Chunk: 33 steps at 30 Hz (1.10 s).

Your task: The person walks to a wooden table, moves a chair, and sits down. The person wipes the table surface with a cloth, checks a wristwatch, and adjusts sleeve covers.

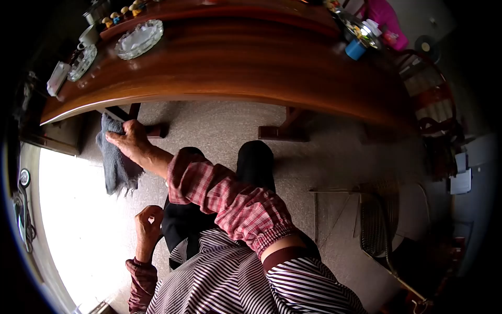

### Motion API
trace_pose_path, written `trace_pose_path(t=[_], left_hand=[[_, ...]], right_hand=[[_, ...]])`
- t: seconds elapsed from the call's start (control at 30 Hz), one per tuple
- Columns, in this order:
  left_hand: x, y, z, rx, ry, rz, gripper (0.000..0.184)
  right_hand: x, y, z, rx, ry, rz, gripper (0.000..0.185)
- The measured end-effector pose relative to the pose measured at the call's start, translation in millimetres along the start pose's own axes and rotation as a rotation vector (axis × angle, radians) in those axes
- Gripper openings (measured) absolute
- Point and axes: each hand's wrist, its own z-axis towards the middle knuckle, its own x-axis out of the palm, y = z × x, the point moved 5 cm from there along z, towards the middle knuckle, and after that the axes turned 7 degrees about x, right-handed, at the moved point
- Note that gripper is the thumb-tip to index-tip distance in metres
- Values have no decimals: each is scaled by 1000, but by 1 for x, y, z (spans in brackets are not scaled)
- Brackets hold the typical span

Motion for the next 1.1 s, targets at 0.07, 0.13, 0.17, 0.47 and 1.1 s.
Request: trace_pose_path(t=[0.07, 0.13, 0.17, 0.47, 1.1], left_hand=[[-10, 7, -13, -13, -84, 25, 2], [-15, 13, -16, -55, -66, 75, 3], [-15, 12, -15, -57, -71, 89, 3], [9, 20, -21, 36, 83, 306, 13], [24, 28, -29, 80, 210, 455, 11]], right_hand=[[-16, 37, -18, 34, 21, 134, 20], [-41, 84, -36, -80, -15, 261, 19], [-64, 105, -49, -74, -68, 198, 21], [-300, 280, -147, -513, -1026, -625, 44], [-224, 144, 28, -311, -611, -1394, 44]])
